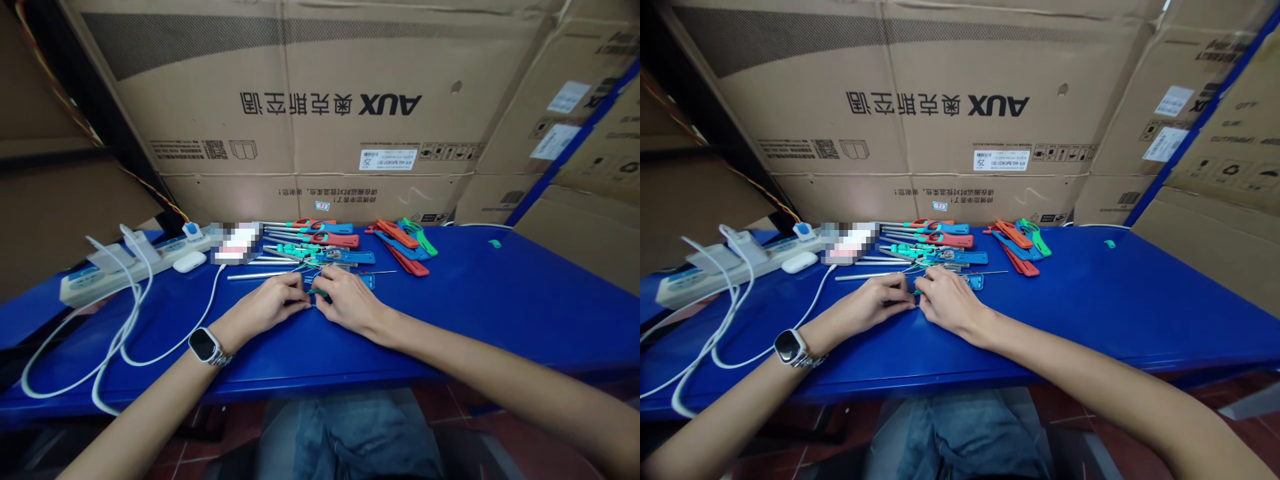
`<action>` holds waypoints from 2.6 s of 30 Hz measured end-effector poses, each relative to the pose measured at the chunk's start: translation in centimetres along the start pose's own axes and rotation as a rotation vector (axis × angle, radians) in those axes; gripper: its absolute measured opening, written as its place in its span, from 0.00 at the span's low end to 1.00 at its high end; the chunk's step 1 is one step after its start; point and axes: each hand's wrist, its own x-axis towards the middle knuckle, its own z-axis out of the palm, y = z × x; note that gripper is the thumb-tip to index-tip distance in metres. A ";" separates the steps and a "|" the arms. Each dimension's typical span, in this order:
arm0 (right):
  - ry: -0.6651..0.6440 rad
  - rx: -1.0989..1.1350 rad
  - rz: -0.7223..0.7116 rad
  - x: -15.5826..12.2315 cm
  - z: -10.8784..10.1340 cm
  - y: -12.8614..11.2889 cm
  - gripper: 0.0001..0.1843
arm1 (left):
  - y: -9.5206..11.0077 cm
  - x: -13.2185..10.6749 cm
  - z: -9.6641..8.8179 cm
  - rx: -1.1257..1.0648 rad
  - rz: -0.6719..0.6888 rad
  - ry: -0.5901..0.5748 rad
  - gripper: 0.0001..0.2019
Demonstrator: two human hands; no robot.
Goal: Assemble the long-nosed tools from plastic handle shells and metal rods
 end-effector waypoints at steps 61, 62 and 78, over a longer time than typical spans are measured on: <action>0.123 0.150 -0.058 0.1 -3.8 5.2 0.19 | -0.5 3.2 -2.8 0.032 -0.085 0.345 0.13; 0.101 0.152 -0.097 -0.1 -3.9 4.9 0.21 | -0.3 2.6 -2.6 -0.058 -0.152 0.344 0.14; -0.158 0.308 -0.070 -0.6 -3.7 5.6 0.16 | -0.2 0.2 -2.7 -0.234 -0.285 0.071 0.11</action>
